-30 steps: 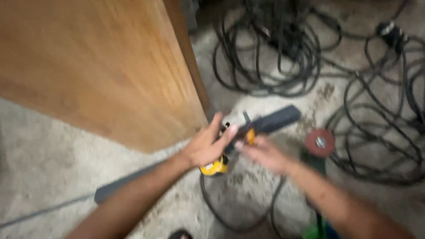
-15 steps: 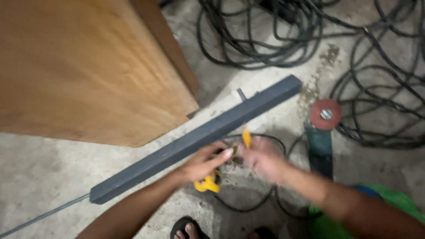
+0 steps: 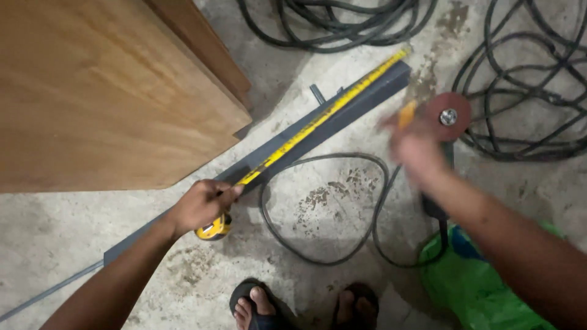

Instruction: Measuring a metal square tube with a tape measure, marking it with a pencil, and cutting it using an angle grinder.

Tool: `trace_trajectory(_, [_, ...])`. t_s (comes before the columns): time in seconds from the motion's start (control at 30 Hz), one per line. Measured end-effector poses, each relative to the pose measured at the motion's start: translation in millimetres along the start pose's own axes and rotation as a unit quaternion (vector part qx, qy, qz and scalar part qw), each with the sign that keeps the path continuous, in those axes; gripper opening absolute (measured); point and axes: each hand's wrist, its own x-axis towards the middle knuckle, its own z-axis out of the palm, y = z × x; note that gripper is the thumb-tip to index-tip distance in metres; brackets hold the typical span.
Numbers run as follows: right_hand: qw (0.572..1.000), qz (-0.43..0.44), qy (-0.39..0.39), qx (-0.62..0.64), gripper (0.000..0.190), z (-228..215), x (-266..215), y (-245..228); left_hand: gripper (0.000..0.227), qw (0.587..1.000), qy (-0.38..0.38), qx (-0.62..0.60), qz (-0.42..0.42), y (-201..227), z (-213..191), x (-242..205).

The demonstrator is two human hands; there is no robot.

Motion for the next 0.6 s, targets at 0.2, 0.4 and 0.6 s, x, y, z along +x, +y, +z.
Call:
trace_trajectory(0.2, [0.907, 0.002, -0.313, -0.280, 0.040, 21.7, -70.8, -15.3, 0.042, 1.000, -0.027, 0.011, 0.004, 5.5, 2.4, 15.1])
trace_trajectory(0.4, [0.888, -0.057, -0.388, -0.242, 0.038, 14.5, -50.9, 8.3, 0.045, 0.999, -0.044, -0.016, 0.008, 10.9, -7.0, 3.8])
trace_trajectory(0.6, [0.924, -0.014, -0.337, -0.178, 0.038, 15.9, -40.1, 25.7, 0.042, 0.997, -0.070, -0.001, 0.025, 3.6, -11.6, 9.0])
